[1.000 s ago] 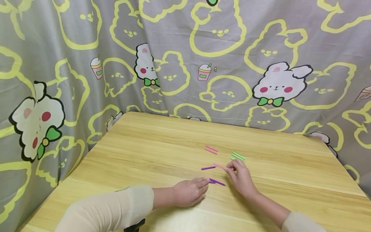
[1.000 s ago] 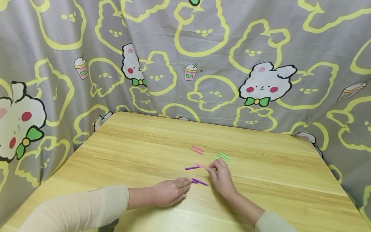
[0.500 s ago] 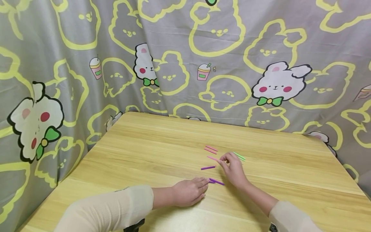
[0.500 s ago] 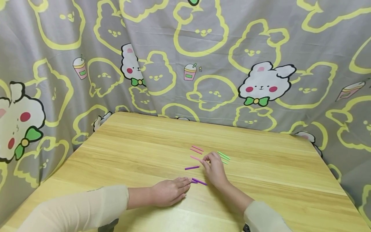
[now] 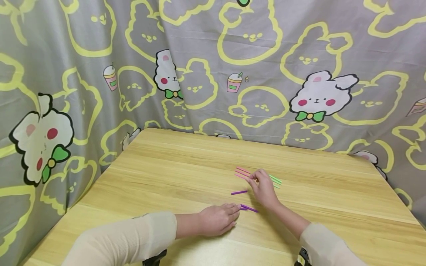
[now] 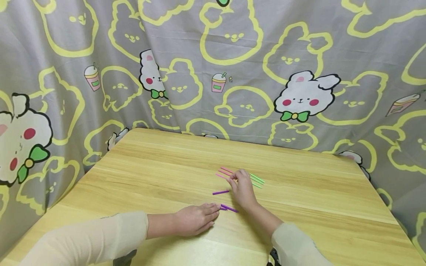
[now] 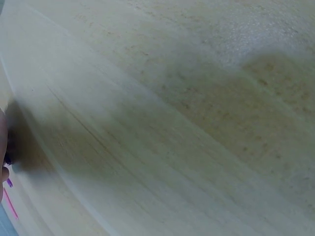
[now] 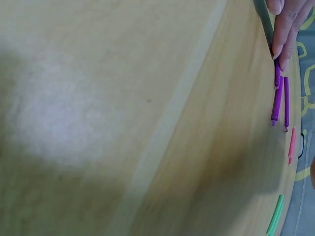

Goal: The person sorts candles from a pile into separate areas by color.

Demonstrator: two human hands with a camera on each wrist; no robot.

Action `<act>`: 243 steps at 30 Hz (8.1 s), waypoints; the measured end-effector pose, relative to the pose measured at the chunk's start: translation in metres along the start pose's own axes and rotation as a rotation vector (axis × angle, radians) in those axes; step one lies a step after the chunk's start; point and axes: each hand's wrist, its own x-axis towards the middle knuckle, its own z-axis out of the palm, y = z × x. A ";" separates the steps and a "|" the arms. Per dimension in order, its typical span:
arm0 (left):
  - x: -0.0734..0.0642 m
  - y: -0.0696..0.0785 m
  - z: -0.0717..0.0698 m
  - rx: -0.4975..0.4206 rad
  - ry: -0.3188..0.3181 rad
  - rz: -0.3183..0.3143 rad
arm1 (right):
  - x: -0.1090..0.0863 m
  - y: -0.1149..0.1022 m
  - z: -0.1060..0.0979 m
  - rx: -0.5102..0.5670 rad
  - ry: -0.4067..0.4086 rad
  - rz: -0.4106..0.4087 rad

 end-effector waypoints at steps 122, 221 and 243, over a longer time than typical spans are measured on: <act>0.000 0.000 0.000 -0.063 -0.038 -0.026 | -0.018 0.029 0.011 0.164 -0.210 0.069; 0.002 -0.006 -0.009 -0.066 -0.068 -0.003 | -0.033 0.057 -0.027 -0.057 -0.072 0.016; 0.002 -0.005 -0.008 -0.080 -0.082 -0.019 | -0.034 0.059 -0.027 -0.034 -0.057 -0.009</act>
